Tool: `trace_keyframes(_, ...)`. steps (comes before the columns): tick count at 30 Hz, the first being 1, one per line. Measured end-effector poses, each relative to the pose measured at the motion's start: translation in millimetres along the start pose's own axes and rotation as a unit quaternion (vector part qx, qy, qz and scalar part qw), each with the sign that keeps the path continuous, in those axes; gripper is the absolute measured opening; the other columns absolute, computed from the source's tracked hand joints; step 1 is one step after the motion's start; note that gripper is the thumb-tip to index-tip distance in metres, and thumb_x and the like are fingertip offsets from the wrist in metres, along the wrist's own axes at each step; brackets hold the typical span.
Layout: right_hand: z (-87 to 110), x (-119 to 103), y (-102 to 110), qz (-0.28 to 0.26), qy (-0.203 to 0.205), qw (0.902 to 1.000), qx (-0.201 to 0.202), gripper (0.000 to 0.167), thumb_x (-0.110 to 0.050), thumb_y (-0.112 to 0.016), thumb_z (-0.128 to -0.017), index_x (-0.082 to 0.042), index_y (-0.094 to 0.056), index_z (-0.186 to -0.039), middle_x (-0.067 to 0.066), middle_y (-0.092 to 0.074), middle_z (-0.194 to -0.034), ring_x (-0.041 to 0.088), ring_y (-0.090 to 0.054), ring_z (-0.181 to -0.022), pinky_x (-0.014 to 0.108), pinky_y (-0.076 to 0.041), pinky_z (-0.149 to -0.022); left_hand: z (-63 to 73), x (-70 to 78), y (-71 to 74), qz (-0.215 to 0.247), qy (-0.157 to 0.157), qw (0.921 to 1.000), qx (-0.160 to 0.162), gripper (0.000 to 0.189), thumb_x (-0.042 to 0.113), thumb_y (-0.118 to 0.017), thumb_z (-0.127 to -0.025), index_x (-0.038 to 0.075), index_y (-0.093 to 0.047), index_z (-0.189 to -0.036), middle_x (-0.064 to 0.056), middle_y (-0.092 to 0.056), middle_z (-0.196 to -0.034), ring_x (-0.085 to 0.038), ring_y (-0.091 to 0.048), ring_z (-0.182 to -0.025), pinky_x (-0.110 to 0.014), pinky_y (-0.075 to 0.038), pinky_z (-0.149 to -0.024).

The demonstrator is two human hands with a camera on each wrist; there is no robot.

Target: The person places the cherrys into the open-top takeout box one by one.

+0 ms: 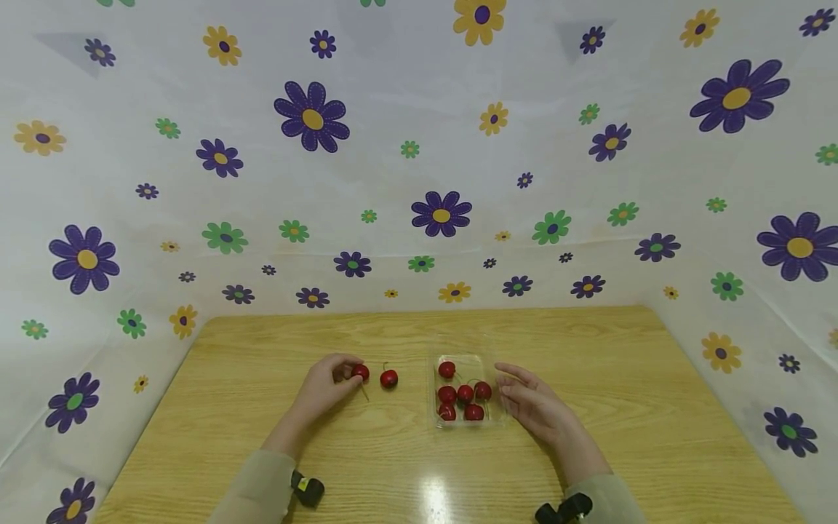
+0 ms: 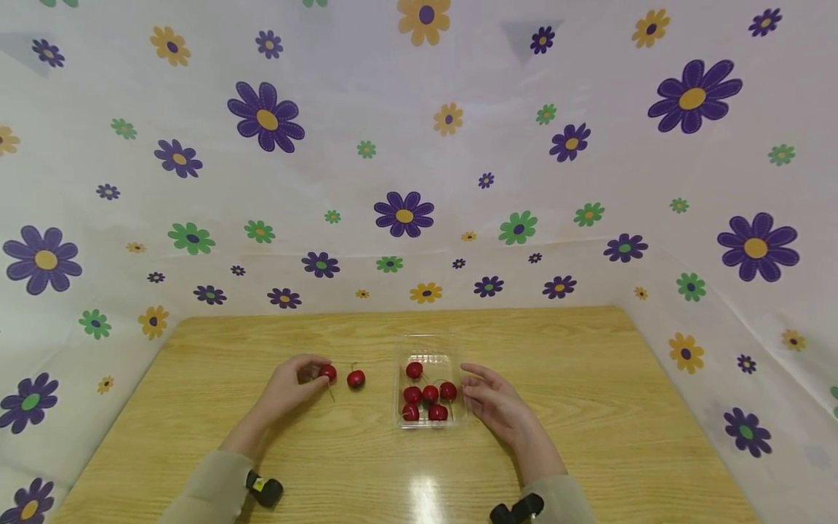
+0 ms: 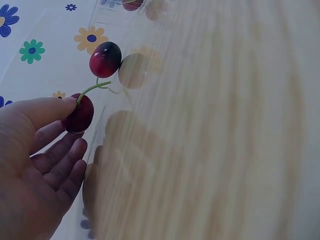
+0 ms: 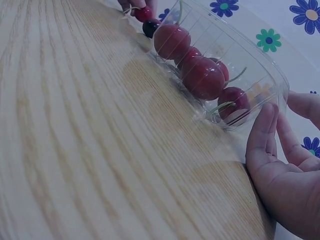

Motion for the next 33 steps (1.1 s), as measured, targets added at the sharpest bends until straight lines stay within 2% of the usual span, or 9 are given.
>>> trace_keyframes(14,-1.5,-0.1,-1.6,-0.004,0.020,0.9993,-0.033,0.045,0.008,-0.044,-0.108,-0.025,-0.063,-0.133,-0.007,-0.067,-0.116,0.003,-0.066,-0.102,0.018,-0.057,-0.093,-0.2,9.8,0.2,0.019,-0.002,0.9993,0.033,0.028,0.009,-0.079,-0.094,0.007,-0.076,-0.122,-0.012,-0.074,-0.115,-0.023,-0.069,-0.101,-0.039,-0.058,-0.094)
trace_keyframes(21,-1.4,-0.8,-1.3,-0.007,0.020,0.9993,-0.032,0.043,0.007,-0.046,-0.109,-0.024,-0.063,-0.134,-0.007,-0.068,-0.116,0.003,-0.066,-0.103,0.019,-0.057,-0.093,-0.2,15.7,-1.7,0.041,-0.016,0.9979,0.047,0.028,0.006,-0.080,-0.093,0.007,-0.077,-0.122,-0.013,-0.074,-0.117,-0.023,-0.068,-0.101,-0.038,-0.060,-0.095)
trace_keyframes(28,0.2,-1.3,-2.0,-0.008,0.017,0.9995,-0.026,0.042,0.006,-0.046,-0.109,-0.023,-0.062,-0.134,-0.006,-0.068,-0.117,0.003,-0.066,-0.103,0.019,-0.057,-0.093,1.0,28.8,-3.6,0.037,-0.042,0.9970,0.054,0.028,0.008,-0.080,-0.094,0.007,-0.077,-0.122,-0.011,-0.075,-0.116,-0.020,-0.066,-0.098,-0.034,-0.060,-0.091)
trace_keyframes(33,0.5,-1.7,-2.0,-0.009,0.014,0.9996,-0.023,0.041,0.005,-0.047,-0.109,-0.024,-0.063,-0.133,-0.007,-0.067,-0.116,0.004,-0.066,-0.103,0.019,-0.057,-0.093,0.7,37.7,-7.8,0.043,-0.052,0.9966,0.048,0.029,0.007,-0.080,-0.093,0.007,-0.076,-0.122,-0.009,-0.074,-0.114,-0.020,-0.066,-0.098,-0.034,-0.059,-0.092)
Point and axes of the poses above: each hand's wrist, its own z-axis away from the middle knuckle, its own y-axis out of the back of the hand, x = y × z, the point moved 8 cm from there along -z, towards the middle knuckle
